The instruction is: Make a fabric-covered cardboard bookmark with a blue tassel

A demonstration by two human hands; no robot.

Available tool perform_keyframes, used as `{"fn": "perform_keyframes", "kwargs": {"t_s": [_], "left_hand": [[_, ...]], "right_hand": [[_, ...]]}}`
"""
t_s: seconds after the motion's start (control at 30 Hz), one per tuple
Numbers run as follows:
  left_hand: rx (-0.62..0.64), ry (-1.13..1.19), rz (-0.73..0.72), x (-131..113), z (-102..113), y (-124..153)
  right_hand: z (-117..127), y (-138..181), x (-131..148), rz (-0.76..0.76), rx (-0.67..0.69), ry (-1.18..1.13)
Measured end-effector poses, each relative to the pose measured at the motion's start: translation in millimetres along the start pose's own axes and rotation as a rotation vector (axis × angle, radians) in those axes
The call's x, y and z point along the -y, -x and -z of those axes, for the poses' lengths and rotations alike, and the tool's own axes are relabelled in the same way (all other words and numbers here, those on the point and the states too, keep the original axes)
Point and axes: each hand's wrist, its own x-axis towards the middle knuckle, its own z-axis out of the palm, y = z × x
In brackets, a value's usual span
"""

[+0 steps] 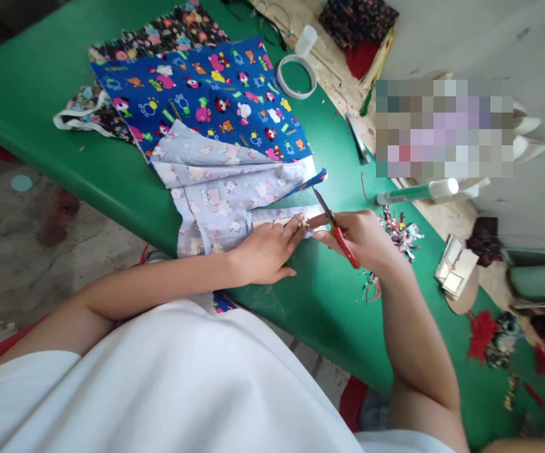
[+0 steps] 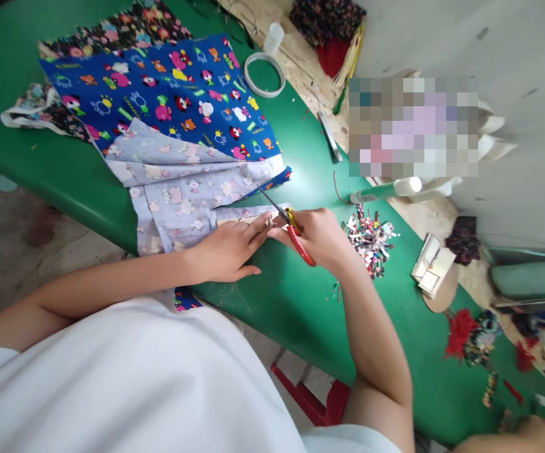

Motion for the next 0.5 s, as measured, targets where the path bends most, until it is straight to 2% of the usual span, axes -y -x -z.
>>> {"fn": "perform_keyframes", "kwargs": {"t_s": [0.13,0.3,0.4,0.5], "left_hand": [[-0.003,0.001,-0.004,1,0,0],[-0.002,-0.052,-0.007,-3,6,4],[-0.023,-0.148,0.000,-7,16,17],[-0.029,-0.246,0.067,-8,28,35]], "right_hand": [[-22,11,11,-0.126,-0.157,0.055],[-36,10,17,-0.162,-0.226,0.111],[-40,9,17,-0.162,-0.257,0.076],[-43,8,15,-0.149,-0.291,0.028]]}}
